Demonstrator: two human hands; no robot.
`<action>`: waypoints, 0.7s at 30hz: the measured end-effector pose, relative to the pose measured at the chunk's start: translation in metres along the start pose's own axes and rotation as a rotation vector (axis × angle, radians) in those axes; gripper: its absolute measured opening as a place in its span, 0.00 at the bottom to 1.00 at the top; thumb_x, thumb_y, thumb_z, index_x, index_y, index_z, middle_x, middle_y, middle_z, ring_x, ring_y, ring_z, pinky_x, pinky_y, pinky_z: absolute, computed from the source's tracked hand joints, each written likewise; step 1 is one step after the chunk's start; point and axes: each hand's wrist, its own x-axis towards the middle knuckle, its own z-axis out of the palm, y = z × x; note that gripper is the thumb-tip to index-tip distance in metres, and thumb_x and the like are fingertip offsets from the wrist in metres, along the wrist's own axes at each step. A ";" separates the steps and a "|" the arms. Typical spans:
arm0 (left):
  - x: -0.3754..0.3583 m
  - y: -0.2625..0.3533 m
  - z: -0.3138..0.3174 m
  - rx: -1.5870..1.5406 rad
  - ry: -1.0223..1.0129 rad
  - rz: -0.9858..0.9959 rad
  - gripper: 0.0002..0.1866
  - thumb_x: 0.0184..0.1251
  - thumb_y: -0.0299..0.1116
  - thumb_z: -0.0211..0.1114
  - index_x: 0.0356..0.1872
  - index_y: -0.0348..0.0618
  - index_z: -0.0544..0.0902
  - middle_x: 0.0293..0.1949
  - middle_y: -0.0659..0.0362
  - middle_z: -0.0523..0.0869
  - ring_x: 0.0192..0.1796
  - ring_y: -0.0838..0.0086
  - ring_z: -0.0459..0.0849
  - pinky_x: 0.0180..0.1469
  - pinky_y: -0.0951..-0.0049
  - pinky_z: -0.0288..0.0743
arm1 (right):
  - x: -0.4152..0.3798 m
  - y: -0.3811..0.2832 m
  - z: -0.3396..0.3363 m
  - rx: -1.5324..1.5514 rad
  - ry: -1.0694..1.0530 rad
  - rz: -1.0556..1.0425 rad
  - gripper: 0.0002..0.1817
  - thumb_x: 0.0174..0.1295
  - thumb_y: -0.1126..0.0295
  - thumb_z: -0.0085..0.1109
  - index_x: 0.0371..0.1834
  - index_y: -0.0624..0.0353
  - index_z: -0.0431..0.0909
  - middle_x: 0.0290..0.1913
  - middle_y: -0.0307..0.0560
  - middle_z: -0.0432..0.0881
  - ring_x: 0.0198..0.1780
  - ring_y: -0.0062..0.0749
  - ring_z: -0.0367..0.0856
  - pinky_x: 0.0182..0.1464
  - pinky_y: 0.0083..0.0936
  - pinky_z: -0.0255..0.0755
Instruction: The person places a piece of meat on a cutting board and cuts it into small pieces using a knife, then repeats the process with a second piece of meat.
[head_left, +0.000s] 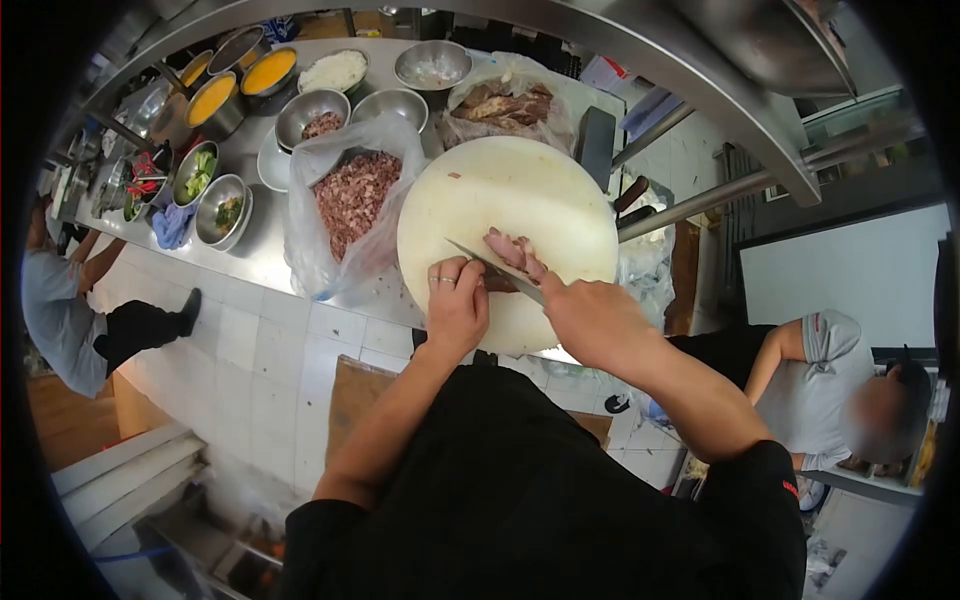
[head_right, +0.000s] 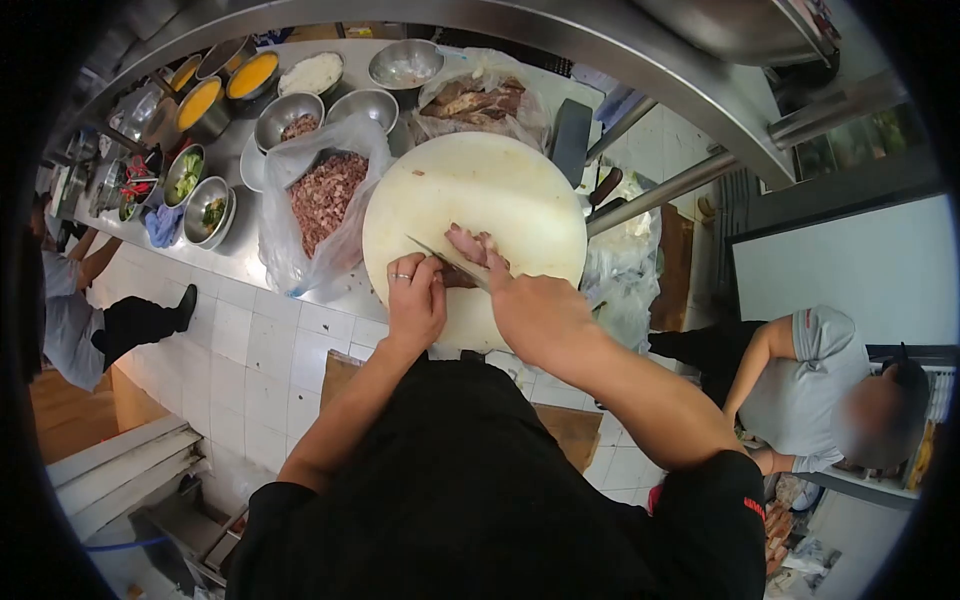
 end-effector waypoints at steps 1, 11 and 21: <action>-0.003 -0.001 -0.001 0.000 -0.008 -0.010 0.15 0.65 0.18 0.64 0.52 0.39 0.83 0.50 0.46 0.81 0.54 0.47 0.77 0.60 0.49 0.74 | 0.012 0.000 0.010 0.071 0.029 0.029 0.29 0.79 0.64 0.55 0.77 0.70 0.67 0.38 0.64 0.91 0.41 0.61 0.93 0.46 0.52 0.86; 0.000 -0.001 -0.003 -0.040 -0.007 -0.020 0.14 0.65 0.17 0.63 0.51 0.39 0.82 0.50 0.47 0.81 0.54 0.47 0.77 0.59 0.49 0.73 | 0.002 0.007 -0.018 0.104 0.006 0.008 0.34 0.80 0.62 0.55 0.83 0.69 0.61 0.43 0.66 0.91 0.46 0.62 0.92 0.50 0.52 0.85; 0.000 -0.005 -0.005 -0.062 -0.021 -0.006 0.13 0.65 0.17 0.64 0.49 0.38 0.84 0.51 0.48 0.83 0.55 0.49 0.78 0.59 0.51 0.74 | 0.047 0.019 0.018 0.179 0.105 -0.019 0.34 0.79 0.64 0.54 0.81 0.74 0.60 0.48 0.65 0.91 0.50 0.61 0.92 0.49 0.51 0.85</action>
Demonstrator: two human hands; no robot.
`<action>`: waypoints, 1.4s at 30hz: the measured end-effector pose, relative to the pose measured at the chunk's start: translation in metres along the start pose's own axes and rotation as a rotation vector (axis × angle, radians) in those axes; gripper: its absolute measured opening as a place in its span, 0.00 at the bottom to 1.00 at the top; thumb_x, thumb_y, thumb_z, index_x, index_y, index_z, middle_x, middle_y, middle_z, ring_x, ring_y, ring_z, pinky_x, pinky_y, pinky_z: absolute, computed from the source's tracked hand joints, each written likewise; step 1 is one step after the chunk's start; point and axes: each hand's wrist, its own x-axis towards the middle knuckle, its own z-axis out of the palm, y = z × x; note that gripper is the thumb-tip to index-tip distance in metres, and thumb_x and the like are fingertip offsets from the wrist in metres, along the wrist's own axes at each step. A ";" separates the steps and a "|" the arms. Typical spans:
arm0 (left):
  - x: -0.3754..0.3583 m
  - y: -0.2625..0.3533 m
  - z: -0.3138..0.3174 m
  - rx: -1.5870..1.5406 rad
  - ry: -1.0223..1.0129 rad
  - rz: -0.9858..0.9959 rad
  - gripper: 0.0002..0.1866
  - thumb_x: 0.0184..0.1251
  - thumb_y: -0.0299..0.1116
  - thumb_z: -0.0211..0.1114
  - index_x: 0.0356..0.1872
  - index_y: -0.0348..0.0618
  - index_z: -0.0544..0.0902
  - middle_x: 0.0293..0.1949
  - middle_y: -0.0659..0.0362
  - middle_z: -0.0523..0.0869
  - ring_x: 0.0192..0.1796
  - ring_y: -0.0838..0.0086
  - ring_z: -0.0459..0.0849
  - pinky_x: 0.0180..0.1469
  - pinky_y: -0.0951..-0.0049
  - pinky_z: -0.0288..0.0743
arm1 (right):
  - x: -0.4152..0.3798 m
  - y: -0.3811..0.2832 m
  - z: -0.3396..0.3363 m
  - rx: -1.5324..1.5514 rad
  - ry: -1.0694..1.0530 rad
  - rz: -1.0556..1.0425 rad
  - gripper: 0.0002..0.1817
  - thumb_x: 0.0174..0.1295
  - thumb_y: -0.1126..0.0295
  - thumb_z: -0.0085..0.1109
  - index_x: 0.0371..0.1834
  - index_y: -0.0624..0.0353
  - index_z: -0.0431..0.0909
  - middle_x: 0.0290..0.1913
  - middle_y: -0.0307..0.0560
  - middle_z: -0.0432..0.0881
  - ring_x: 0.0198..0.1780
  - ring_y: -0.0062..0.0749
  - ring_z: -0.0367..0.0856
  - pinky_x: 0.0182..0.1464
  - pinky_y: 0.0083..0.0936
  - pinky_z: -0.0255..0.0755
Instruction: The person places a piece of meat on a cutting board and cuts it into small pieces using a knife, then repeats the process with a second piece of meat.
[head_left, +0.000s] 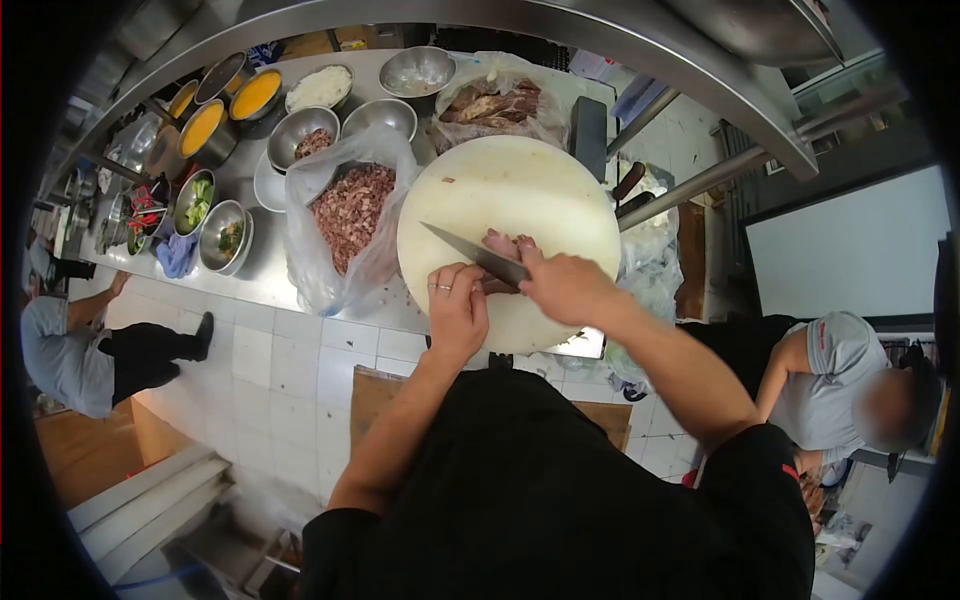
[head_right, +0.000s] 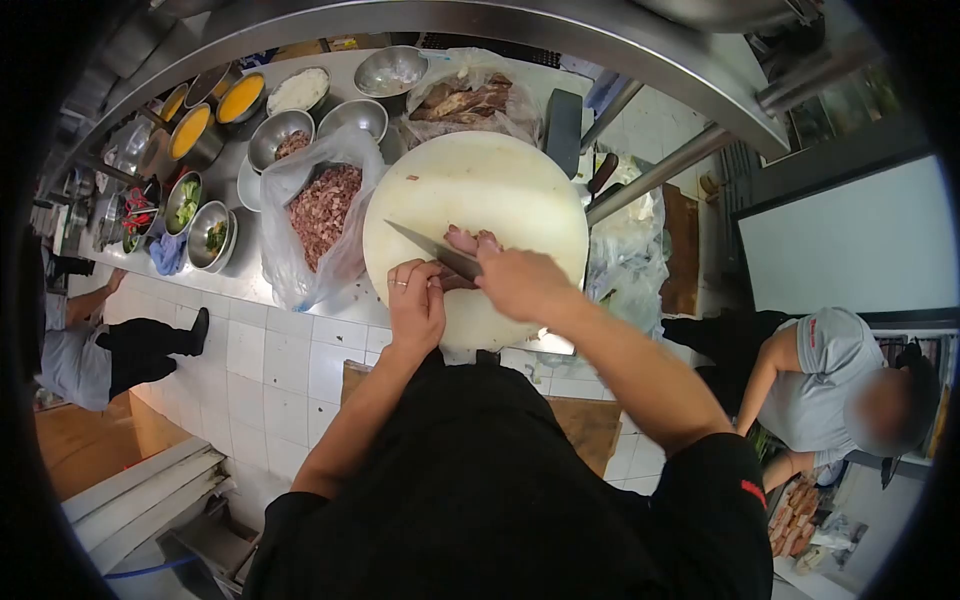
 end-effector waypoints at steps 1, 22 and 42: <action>-0.004 0.000 -0.003 0.002 -0.008 0.011 0.13 0.65 0.17 0.64 0.49 0.38 0.84 0.51 0.48 0.83 0.55 0.49 0.78 0.59 0.51 0.74 | 0.001 0.002 -0.007 0.044 -0.153 0.043 0.32 0.80 0.63 0.53 0.81 0.71 0.61 0.49 0.65 0.91 0.50 0.62 0.91 0.50 0.53 0.85; -0.006 -0.003 -0.005 -0.038 0.042 -0.038 0.11 0.65 0.16 0.66 0.47 0.38 0.84 0.48 0.48 0.83 0.53 0.49 0.80 0.57 0.53 0.76 | -0.031 -0.020 -0.014 -0.013 0.001 0.033 0.20 0.76 0.64 0.58 0.61 0.71 0.76 0.49 0.66 0.90 0.46 0.60 0.93 0.50 0.49 0.86; -0.006 -0.006 -0.009 -0.078 0.026 -0.013 0.10 0.65 0.16 0.66 0.45 0.37 0.83 0.46 0.47 0.85 0.51 0.50 0.84 0.54 0.56 0.80 | -0.054 -0.039 -0.026 -0.094 -0.056 -0.050 0.18 0.77 0.64 0.59 0.56 0.72 0.75 0.40 0.66 0.90 0.42 0.60 0.93 0.46 0.50 0.85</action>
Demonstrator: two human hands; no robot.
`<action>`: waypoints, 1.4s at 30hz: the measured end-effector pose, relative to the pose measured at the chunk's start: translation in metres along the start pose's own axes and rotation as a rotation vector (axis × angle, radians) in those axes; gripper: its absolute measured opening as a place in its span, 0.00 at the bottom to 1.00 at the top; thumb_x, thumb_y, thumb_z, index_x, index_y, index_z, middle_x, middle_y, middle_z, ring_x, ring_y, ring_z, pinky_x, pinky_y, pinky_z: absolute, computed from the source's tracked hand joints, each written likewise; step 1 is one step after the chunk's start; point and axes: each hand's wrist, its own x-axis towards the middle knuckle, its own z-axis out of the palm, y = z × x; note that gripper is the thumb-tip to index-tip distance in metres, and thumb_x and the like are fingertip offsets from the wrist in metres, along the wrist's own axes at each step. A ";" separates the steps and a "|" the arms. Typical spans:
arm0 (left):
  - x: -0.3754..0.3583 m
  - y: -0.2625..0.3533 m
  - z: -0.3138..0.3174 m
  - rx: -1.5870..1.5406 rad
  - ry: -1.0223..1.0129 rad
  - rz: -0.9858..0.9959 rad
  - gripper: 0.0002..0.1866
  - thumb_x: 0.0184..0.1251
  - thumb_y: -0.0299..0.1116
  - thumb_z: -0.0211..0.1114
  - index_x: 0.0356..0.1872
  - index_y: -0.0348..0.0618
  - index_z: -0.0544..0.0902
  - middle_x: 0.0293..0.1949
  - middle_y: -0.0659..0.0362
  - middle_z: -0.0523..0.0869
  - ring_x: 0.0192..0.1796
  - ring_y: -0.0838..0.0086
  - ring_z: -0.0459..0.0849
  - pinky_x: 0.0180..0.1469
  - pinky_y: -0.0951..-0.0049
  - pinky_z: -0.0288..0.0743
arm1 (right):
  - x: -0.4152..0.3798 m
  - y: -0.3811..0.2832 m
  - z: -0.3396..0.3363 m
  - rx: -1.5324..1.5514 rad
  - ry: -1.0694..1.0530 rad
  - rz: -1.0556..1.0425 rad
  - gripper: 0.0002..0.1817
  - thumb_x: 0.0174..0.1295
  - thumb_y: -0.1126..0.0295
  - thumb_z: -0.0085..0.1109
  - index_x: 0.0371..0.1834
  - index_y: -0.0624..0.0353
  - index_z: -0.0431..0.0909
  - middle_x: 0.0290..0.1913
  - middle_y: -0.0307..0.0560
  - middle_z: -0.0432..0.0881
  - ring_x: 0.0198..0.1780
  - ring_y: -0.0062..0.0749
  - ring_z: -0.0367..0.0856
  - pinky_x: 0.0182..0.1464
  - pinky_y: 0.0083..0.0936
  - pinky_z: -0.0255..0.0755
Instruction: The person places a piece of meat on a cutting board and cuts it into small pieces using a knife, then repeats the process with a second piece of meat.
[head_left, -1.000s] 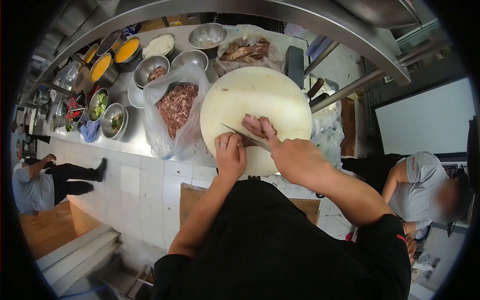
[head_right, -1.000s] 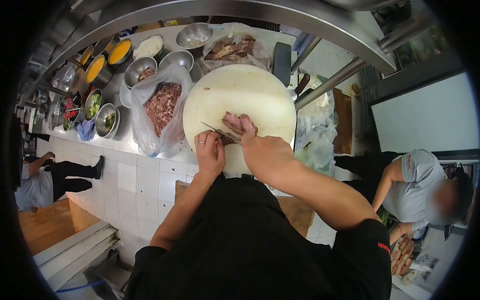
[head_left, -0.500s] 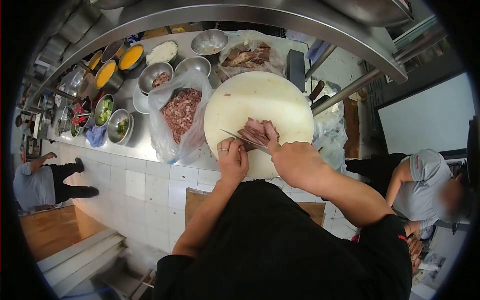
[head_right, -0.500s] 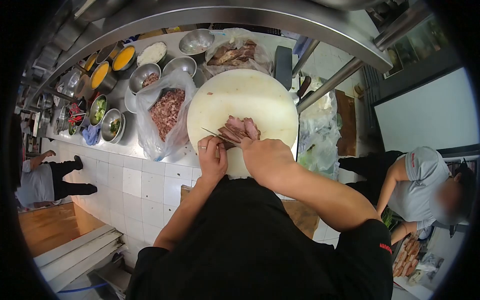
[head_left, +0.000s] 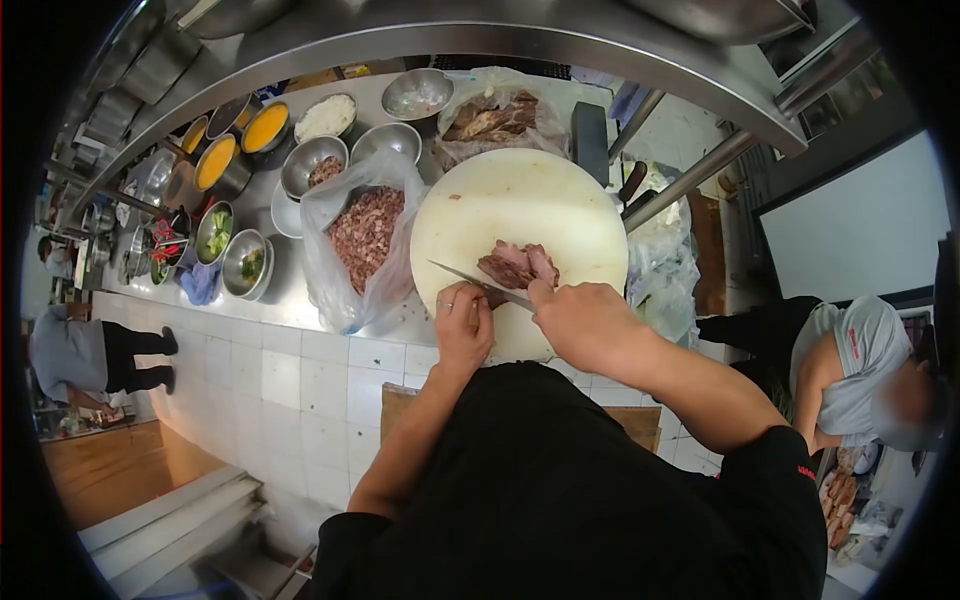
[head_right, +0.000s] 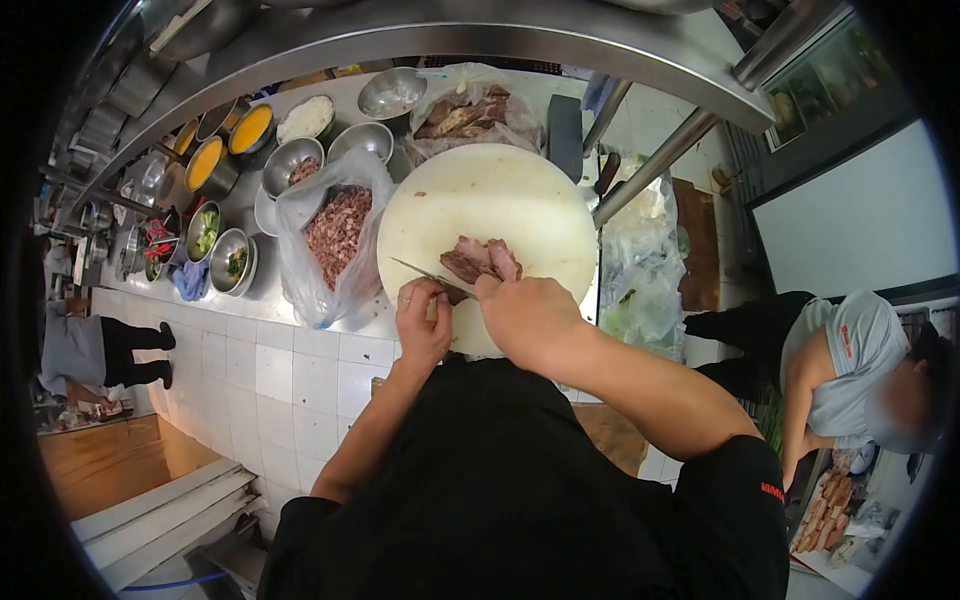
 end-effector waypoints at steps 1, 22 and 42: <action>0.000 0.000 0.001 0.000 -0.002 -0.003 0.10 0.65 0.16 0.66 0.45 0.37 0.83 0.46 0.47 0.85 0.51 0.50 0.84 0.54 0.56 0.80 | -0.002 -0.002 -0.002 0.002 -0.003 0.000 0.18 0.77 0.64 0.59 0.56 0.72 0.75 0.40 0.66 0.90 0.42 0.60 0.93 0.46 0.50 0.85; -0.005 -0.006 0.001 0.015 -0.010 0.019 0.08 0.68 0.17 0.72 0.43 0.37 0.83 0.44 0.50 0.87 0.45 0.56 0.87 0.49 0.61 0.82 | -0.005 0.000 0.000 -0.062 -0.001 -0.031 0.19 0.77 0.65 0.59 0.57 0.75 0.77 0.35 0.60 0.91 0.39 0.55 0.94 0.43 0.46 0.86; 0.001 0.001 0.006 -0.032 -0.027 -0.240 0.15 0.68 0.19 0.72 0.54 0.36 0.85 0.52 0.48 0.87 0.53 0.55 0.88 0.56 0.60 0.84 | 0.051 0.061 0.024 0.394 -0.158 0.020 0.23 0.83 0.55 0.55 0.63 0.67 0.76 0.39 0.61 0.88 0.28 0.49 0.88 0.35 0.45 0.82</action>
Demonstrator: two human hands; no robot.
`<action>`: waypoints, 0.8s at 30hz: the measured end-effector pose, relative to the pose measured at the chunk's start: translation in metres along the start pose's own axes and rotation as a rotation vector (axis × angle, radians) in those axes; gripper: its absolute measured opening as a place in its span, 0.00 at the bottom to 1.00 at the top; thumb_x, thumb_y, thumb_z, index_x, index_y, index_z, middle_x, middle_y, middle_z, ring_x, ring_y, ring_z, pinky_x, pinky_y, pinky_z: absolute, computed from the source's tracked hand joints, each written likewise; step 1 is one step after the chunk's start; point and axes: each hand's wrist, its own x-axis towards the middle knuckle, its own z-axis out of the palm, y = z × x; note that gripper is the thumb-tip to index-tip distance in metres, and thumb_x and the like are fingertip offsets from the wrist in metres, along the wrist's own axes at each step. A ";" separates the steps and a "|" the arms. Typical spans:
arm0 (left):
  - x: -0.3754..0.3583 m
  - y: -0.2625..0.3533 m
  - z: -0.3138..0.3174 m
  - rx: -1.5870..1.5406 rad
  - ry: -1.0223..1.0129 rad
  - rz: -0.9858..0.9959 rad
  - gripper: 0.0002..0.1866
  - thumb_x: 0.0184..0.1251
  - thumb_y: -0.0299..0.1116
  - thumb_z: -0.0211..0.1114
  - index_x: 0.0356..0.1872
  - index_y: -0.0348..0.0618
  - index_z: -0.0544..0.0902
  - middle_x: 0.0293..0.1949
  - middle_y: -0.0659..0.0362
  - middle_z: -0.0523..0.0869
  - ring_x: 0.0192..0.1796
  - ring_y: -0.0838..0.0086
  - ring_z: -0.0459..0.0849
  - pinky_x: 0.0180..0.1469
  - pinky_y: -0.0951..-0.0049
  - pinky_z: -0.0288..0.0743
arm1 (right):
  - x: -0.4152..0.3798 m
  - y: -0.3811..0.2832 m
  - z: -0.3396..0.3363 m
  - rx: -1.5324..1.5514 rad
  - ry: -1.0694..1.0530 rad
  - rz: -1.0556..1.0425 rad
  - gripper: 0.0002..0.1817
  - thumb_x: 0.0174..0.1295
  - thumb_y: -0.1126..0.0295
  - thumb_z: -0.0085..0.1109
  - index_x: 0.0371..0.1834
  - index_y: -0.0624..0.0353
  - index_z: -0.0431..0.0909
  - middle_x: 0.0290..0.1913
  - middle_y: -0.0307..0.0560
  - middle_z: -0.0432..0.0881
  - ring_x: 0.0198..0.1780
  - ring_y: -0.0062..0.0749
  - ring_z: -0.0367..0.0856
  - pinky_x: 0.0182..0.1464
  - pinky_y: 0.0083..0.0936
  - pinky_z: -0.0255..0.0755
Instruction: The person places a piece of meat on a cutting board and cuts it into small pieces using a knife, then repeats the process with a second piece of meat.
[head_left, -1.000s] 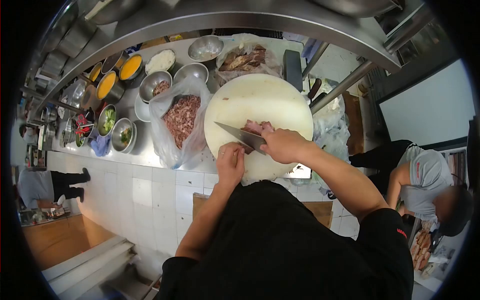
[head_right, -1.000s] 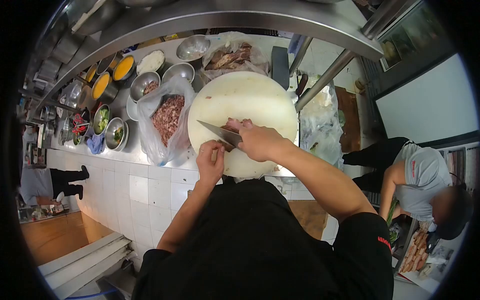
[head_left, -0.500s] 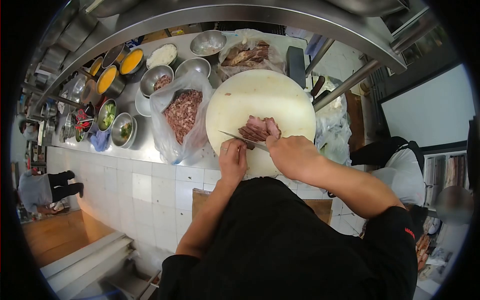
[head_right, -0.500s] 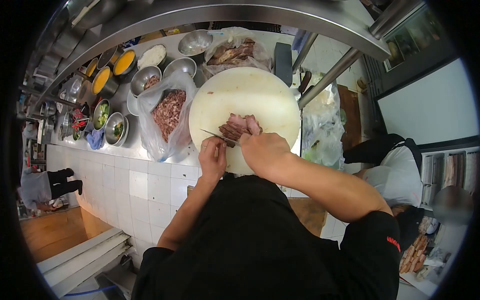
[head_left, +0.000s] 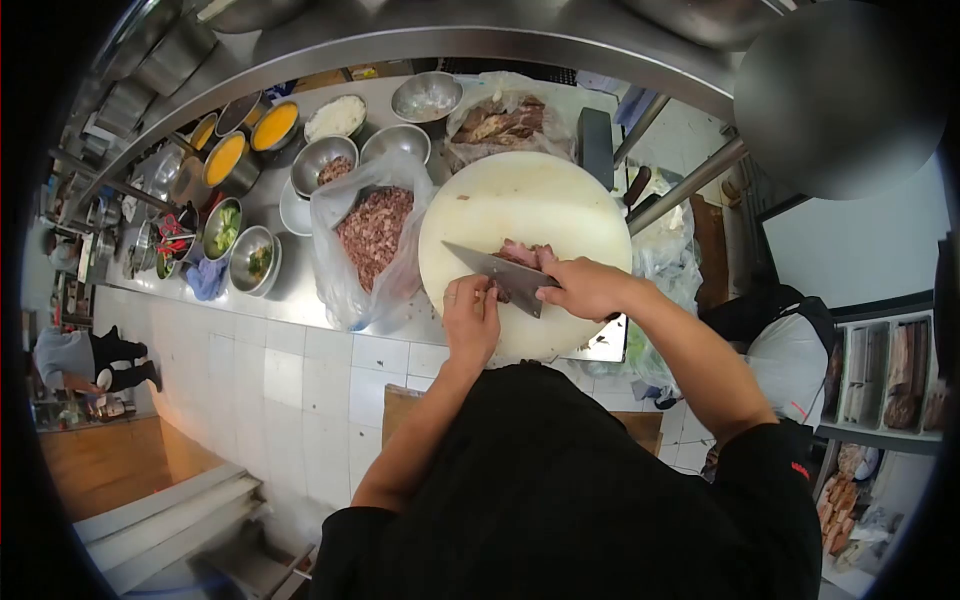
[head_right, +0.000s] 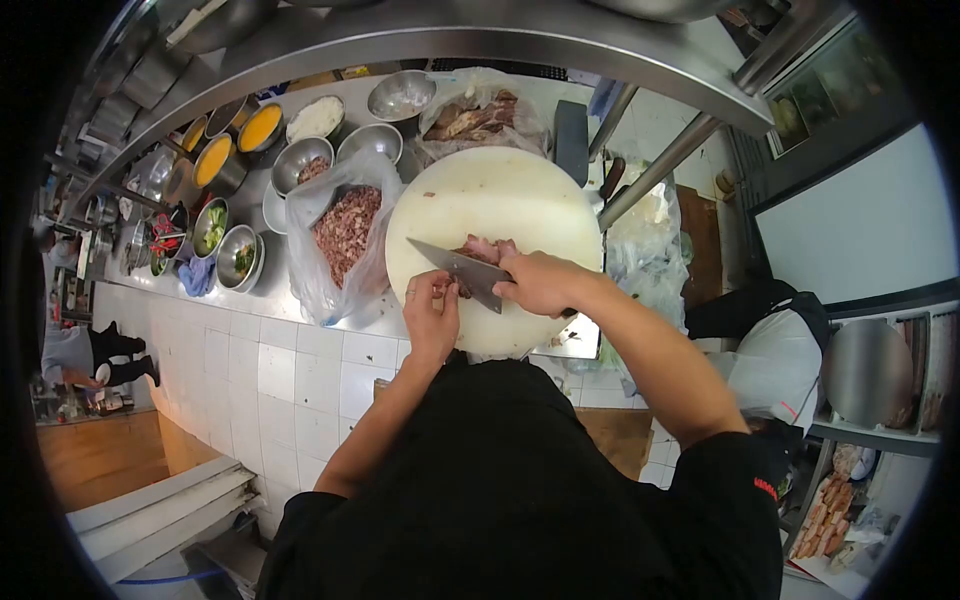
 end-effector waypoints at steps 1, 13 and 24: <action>0.004 0.001 0.002 -0.003 0.003 0.010 0.15 0.68 0.19 0.72 0.54 0.36 0.85 0.52 0.48 0.87 0.53 0.55 0.88 0.56 0.60 0.84 | -0.009 -0.002 -0.002 0.142 0.000 0.041 0.23 0.84 0.56 0.52 0.63 0.70 0.75 0.36 0.56 0.87 0.23 0.42 0.85 0.26 0.42 0.80; 0.039 0.004 0.046 0.212 -0.127 0.251 0.35 0.65 0.43 0.78 0.70 0.36 0.82 0.76 0.37 0.74 0.77 0.36 0.71 0.80 0.41 0.64 | -0.085 0.064 0.014 0.252 0.361 0.253 0.19 0.81 0.60 0.56 0.55 0.69 0.76 0.24 0.57 0.83 0.16 0.40 0.83 0.25 0.43 0.76; 0.031 0.027 0.028 0.241 -0.196 0.282 0.58 0.48 0.55 0.89 0.78 0.35 0.72 0.75 0.39 0.74 0.77 0.42 0.71 0.78 0.45 0.67 | -0.123 0.022 0.072 -0.084 0.379 0.287 0.18 0.78 0.59 0.58 0.55 0.65 0.74 0.37 0.70 0.89 0.43 0.70 0.90 0.48 0.61 0.81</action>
